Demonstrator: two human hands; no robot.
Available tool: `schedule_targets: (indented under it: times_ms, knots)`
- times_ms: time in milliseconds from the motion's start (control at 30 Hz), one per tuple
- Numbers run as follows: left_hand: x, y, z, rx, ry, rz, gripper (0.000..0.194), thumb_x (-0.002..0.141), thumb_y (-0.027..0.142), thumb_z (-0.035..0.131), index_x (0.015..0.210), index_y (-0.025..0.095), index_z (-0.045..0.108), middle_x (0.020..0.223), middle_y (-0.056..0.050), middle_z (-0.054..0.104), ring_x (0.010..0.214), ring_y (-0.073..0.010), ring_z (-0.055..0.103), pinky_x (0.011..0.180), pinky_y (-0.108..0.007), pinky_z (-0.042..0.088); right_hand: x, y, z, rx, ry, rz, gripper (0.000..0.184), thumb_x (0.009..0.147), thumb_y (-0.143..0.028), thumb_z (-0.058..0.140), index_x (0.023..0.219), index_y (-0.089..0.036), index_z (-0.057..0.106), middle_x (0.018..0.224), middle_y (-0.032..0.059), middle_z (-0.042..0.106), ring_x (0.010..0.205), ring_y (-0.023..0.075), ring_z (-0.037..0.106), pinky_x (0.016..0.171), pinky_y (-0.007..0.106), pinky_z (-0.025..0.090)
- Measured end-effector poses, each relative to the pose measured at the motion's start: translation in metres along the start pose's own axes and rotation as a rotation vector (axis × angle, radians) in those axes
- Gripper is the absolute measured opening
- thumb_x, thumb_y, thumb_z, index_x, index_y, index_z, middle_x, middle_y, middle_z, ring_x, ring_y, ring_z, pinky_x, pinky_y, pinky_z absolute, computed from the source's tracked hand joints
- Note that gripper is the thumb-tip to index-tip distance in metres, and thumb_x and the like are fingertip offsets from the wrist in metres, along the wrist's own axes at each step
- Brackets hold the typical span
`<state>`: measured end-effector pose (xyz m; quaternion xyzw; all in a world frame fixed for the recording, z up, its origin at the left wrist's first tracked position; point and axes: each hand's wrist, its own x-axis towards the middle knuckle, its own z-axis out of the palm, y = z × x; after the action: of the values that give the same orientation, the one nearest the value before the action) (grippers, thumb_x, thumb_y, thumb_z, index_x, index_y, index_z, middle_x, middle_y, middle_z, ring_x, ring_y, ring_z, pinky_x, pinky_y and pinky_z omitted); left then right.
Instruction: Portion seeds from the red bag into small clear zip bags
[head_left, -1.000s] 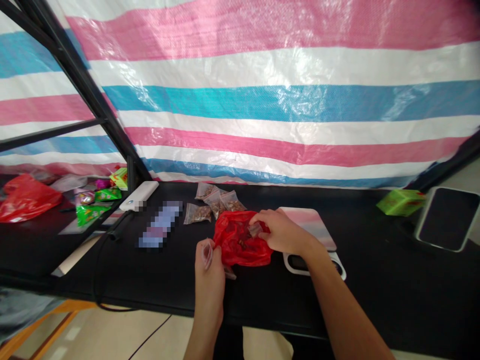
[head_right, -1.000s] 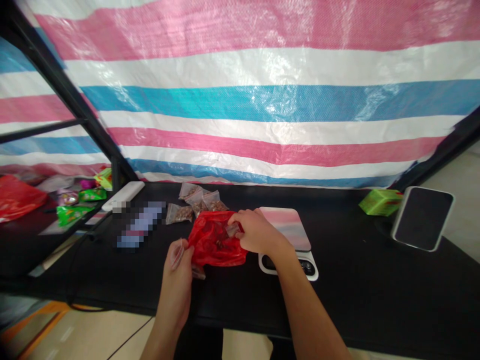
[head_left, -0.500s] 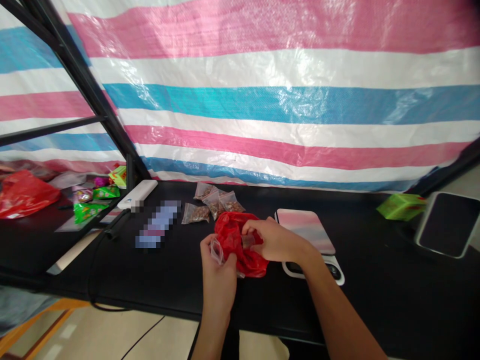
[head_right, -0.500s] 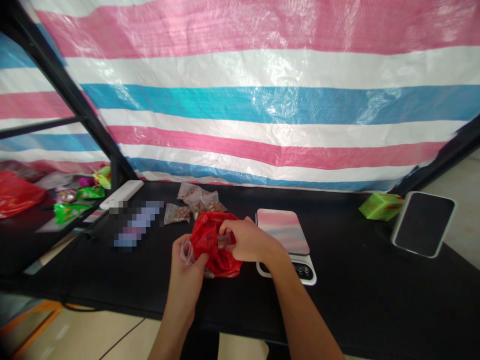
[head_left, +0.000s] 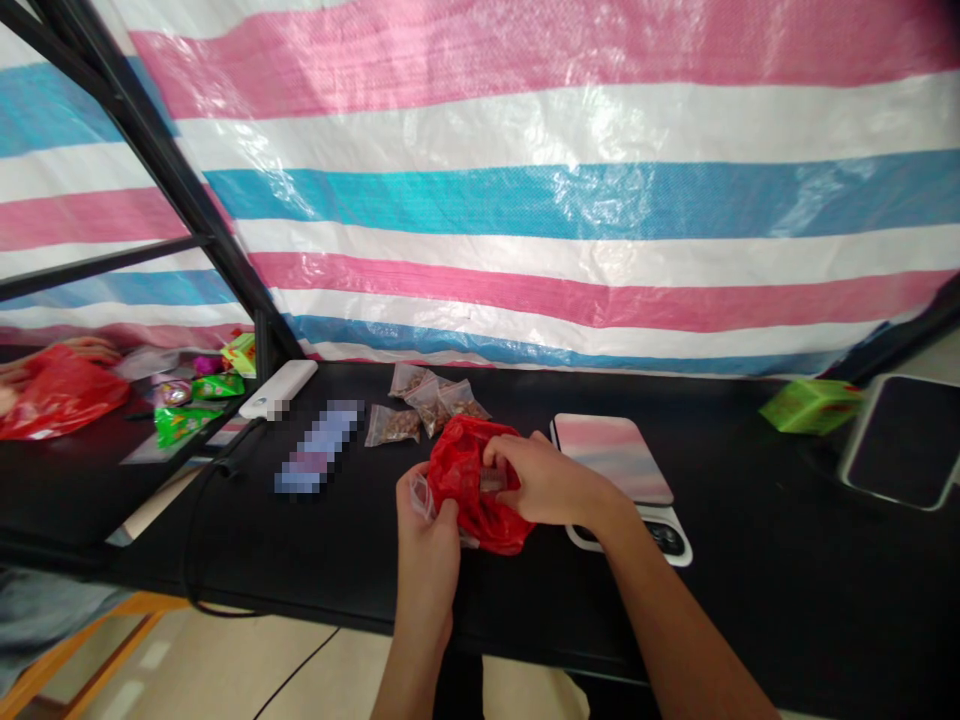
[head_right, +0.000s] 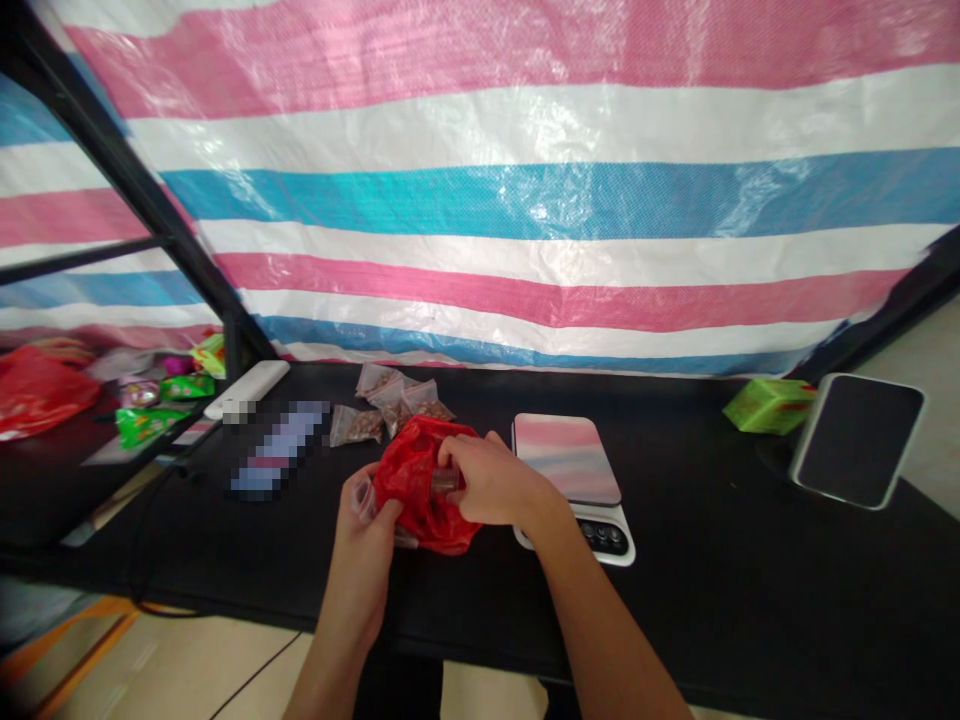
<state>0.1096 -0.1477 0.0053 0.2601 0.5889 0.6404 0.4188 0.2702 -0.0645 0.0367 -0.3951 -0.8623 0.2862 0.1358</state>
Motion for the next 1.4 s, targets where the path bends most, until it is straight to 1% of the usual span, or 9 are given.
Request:
schedule_targets:
  times_ms: [300,433,567,633,767,867,1033,1233,1400]
  knots:
    - [0.012,0.001,-0.005,-0.068,-0.033,-0.022,0.046,0.075,0.018,0.071,0.118,0.021,0.054,0.103,-0.004,0.068,0.085,-0.0148,0.068,0.073,-0.024,0.055,-0.001,-0.002,-0.006,0.056,-0.041,0.024,0.028,0.076,-0.007,0.064,0.098,-0.024,0.062,0.086,-0.0036,0.073,0.082,0.0192,0.066,0.099,0.042,0.033]
    - [0.005,0.012,-0.033,0.112,-0.052,0.037,0.053,0.074,0.033,0.079,0.119,0.022,0.053,0.101,-0.004,0.066,0.080,-0.0169,0.067,0.064,-0.025,0.055,-0.004,0.001,-0.011,0.090,-0.049,0.074,0.027,0.078,-0.006,0.061,0.097,-0.024,0.064,0.080,-0.0037,0.072,0.076,0.0183,0.065,0.095,0.040,0.039]
    - [0.003,0.038,-0.065,0.397,-0.064,0.162,0.041,0.078,0.044,0.076,0.108,0.020,0.062,0.088,-0.002,0.064,0.077,-0.0193,0.063,0.067,-0.028,0.052,-0.007,0.000,-0.018,0.141,-0.042,0.087,0.023,0.084,-0.011,0.061,0.101,-0.025,0.065,0.081,-0.0025,0.071,0.074,0.0174,0.064,0.086,0.036,0.044]
    - [0.009,0.056,-0.068,0.518,-0.083,0.265,0.034,0.082,0.043,0.073,0.107,0.022,0.064,0.087,-0.001,0.065,0.075,-0.0189,0.061,0.067,-0.028,0.050,-0.008,-0.005,-0.022,0.140,-0.001,0.069,0.024,0.088,-0.015,0.060,0.108,-0.026,0.065,0.087,-0.0018,0.071,0.078,0.0178,0.064,0.087,0.036,0.045]
    - [0.041,0.083,-0.039,0.595,-0.438,0.446,0.012,0.092,0.033,0.061,0.093,0.021,0.065,0.078,0.001,0.062,0.071,-0.0157,0.057,0.067,-0.025,0.045,-0.007,-0.015,-0.030,0.163,0.244,-0.036,0.027,0.093,-0.022,0.061,0.120,-0.028,0.062,0.109,0.0021,0.070,0.098,0.0212,0.063,0.097,0.040,0.045]
    - [0.067,0.080,-0.005,0.652,-0.686,0.501,0.013,0.092,0.031,0.060,0.086,0.020,0.064,0.076,0.001,0.063,0.068,-0.0159,0.057,0.064,-0.025,0.042,-0.003,-0.018,-0.031,0.262,0.422,-0.124,0.029,0.095,-0.024,0.062,0.123,-0.026,0.059,0.119,0.0057,0.067,0.105,0.0224,0.062,0.097,0.038,0.048]
    - [0.092,0.058,0.024,0.624,-0.862,0.590,0.017,0.088,0.033,0.065,0.099,0.020,0.066,0.081,-0.001,0.067,0.070,-0.0184,0.061,0.063,-0.026,0.042,0.004,-0.017,-0.023,0.198,0.449,-0.162,0.033,0.094,-0.017,0.058,0.125,-0.027,0.062,0.121,0.0067,0.064,0.111,0.0232,0.061,0.101,0.039,0.049]
    - [0.109,0.040,0.019,0.440,-0.950,0.583,0.022,0.086,0.032,0.068,0.104,0.019,0.070,0.092,-0.004,0.072,0.080,-0.0202,0.064,0.072,-0.028,0.047,0.010,-0.029,-0.008,0.109,0.453,-0.139,0.040,0.094,-0.016,0.056,0.130,-0.031,0.062,0.125,0.0080,0.060,0.118,0.0256,0.060,0.103,0.041,0.050]
    - [0.107,0.028,0.012,0.386,-0.991,0.521,0.021,0.081,0.035,0.075,0.085,0.016,0.067,0.075,0.000,0.064,0.066,-0.0139,0.053,0.061,-0.024,0.042,0.011,-0.029,0.002,0.080,0.451,-0.110,0.022,0.091,-0.028,0.069,0.113,-0.028,0.063,0.107,0.0067,0.066,0.098,0.0255,0.064,0.085,0.038,0.053]
